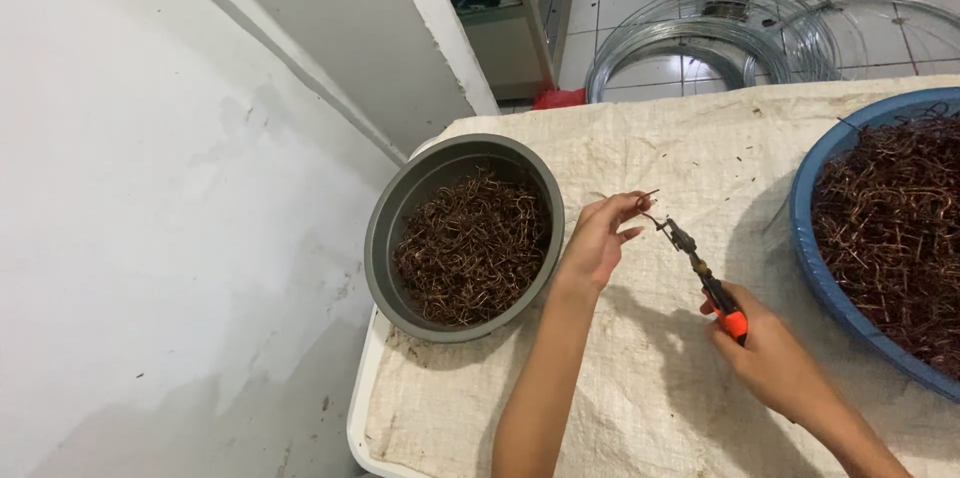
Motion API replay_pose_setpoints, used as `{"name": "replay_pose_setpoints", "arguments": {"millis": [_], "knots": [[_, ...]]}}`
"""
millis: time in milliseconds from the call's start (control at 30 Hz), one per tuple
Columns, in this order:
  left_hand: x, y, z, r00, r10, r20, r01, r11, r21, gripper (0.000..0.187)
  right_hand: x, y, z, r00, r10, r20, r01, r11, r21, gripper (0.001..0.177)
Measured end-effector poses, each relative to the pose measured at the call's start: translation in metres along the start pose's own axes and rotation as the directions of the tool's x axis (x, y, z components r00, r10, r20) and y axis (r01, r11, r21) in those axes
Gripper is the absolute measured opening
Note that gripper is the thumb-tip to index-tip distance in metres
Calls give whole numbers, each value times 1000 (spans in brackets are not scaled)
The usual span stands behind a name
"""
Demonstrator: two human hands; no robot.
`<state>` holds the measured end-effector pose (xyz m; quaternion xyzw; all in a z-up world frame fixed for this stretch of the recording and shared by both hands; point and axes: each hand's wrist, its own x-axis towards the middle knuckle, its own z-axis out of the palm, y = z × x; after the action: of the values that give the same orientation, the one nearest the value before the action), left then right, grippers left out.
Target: Processing small metal hooks by manipulating them with pliers and sorting them into a different container
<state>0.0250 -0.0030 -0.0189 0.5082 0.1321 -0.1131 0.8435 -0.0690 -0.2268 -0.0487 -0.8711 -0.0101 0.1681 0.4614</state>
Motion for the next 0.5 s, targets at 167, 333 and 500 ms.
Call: {"name": "replay_pose_setpoints", "arguments": {"millis": [167, 333, 500], "knots": [[-3, 3, 5, 999, 16, -41, -15, 999, 41, 16, -6, -18, -4, 997, 82, 7, -82, 996, -44, 40], [7, -10, 3, 998, 25, -57, -21, 998, 57, 17, 1, 1, 2, 998, -58, -19, 57, 997, -56, 34], [4, -10, 12, 999, 22, -44, -18, 995, 96, 15, -3, -21, 1, 995, 98, 2, -98, 992, -75, 35]]}}
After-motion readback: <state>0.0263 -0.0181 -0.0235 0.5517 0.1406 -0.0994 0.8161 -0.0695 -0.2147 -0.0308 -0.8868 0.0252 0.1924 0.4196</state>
